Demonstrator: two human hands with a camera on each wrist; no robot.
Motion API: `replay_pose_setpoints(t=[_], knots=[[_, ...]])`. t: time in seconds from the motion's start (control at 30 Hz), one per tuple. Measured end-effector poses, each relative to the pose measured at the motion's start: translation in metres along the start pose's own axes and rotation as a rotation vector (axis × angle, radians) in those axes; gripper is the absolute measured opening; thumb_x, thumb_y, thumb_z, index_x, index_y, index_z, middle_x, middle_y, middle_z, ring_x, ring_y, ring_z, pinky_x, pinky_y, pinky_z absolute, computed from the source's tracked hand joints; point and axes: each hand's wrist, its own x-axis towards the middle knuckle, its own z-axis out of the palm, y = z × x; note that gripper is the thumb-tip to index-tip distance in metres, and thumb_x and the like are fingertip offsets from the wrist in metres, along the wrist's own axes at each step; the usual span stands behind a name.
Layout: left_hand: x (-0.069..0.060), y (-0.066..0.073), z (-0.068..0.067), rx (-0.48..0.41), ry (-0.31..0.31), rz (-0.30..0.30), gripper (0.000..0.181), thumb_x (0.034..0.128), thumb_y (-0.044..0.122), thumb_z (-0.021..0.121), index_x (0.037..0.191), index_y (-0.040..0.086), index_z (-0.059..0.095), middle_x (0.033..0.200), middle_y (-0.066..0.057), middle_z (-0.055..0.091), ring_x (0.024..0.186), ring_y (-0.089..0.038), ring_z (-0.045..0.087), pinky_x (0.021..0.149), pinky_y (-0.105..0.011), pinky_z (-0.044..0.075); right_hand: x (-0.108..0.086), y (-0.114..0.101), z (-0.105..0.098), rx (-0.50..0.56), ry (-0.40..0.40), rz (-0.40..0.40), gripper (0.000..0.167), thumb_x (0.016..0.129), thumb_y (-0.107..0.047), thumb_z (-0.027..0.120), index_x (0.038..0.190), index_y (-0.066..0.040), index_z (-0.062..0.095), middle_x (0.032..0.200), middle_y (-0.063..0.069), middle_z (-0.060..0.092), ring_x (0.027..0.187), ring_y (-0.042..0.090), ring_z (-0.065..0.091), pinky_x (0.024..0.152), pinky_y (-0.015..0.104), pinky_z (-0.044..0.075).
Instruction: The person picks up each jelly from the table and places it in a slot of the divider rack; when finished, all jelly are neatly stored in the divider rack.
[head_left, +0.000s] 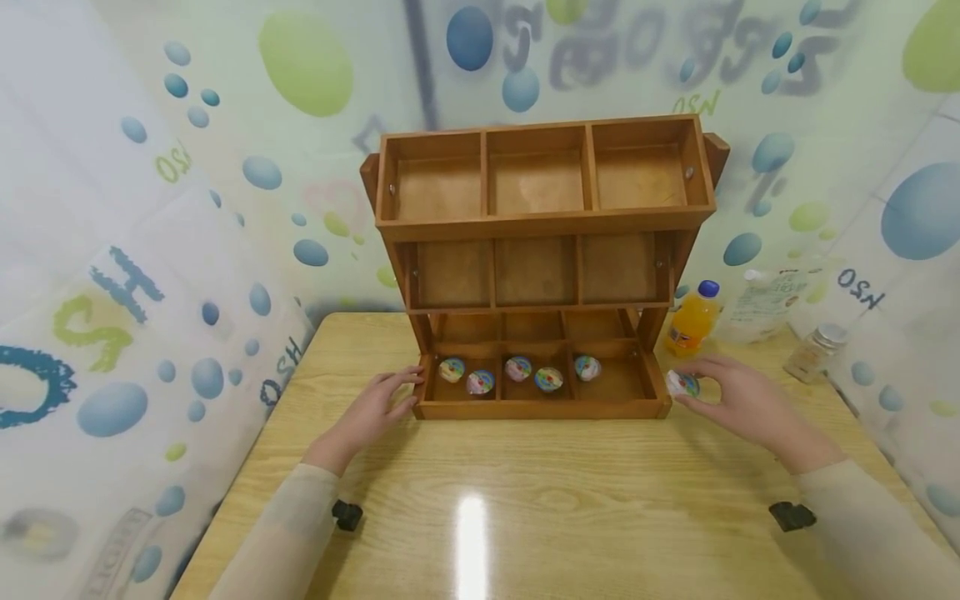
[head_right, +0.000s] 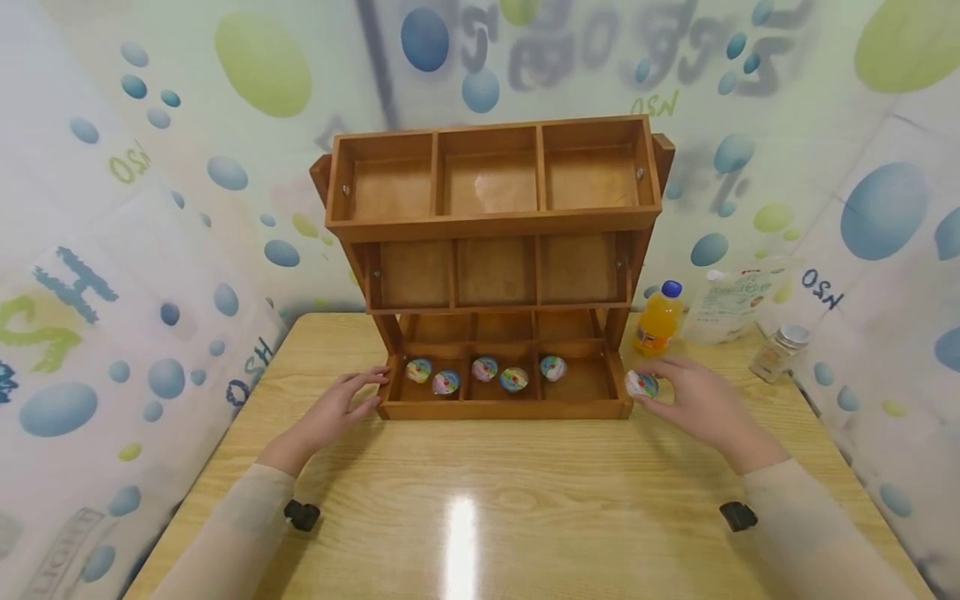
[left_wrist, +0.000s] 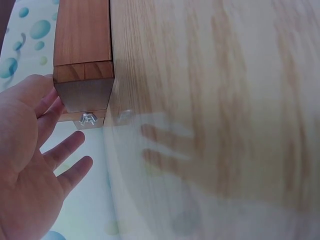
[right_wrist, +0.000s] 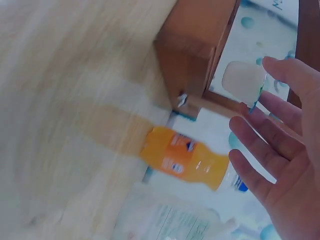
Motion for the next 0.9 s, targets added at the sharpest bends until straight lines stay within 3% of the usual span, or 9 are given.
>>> replay_pose_setpoints(t=[0.53, 0.73, 0.9], knots=[[0.001, 0.0, 0.0, -0.004, -0.001, -0.011, 0.042, 0.106, 0.022, 0.061, 0.146, 0.01, 0.057, 0.159, -0.003, 0.049, 0.139, -0.039, 0.047, 0.112, -0.062, 0.044, 0.059, -0.013, 0.032, 0.082, -0.063, -0.193, 0.03, 0.089, -0.024, 0.083, 0.113, -0.008, 0.077, 0.113, 0.009, 0.075, 0.103, 0.03, 0.07, 0.09, 0.051, 0.059], [0.001, 0.0, 0.0, 0.0, 0.003, 0.002, 0.04, 0.1057, 0.021, 0.062, 0.143, 0.008, 0.059, 0.16, -0.004, 0.049, 0.139, -0.039, 0.047, 0.113, -0.061, 0.043, 0.068, -0.008, 0.044, 0.077, -0.118, -0.201, 0.027, 0.086, -0.015, 0.084, 0.11, -0.006, 0.077, 0.112, 0.01, 0.074, 0.105, 0.032, 0.068, 0.094, 0.053, 0.057], [0.001, 0.0, 0.0, -0.002, 0.004, -0.001, 0.04, 0.1056, 0.021, 0.062, 0.143, 0.009, 0.059, 0.16, -0.004, 0.049, 0.139, -0.038, 0.047, 0.113, -0.061, 0.043, 0.072, -0.007, 0.05, 0.081, -0.138, -0.2, 0.025, 0.087, -0.019, 0.083, 0.109, -0.008, 0.078, 0.11, 0.009, 0.075, 0.104, 0.032, 0.067, 0.095, 0.054, 0.056]])
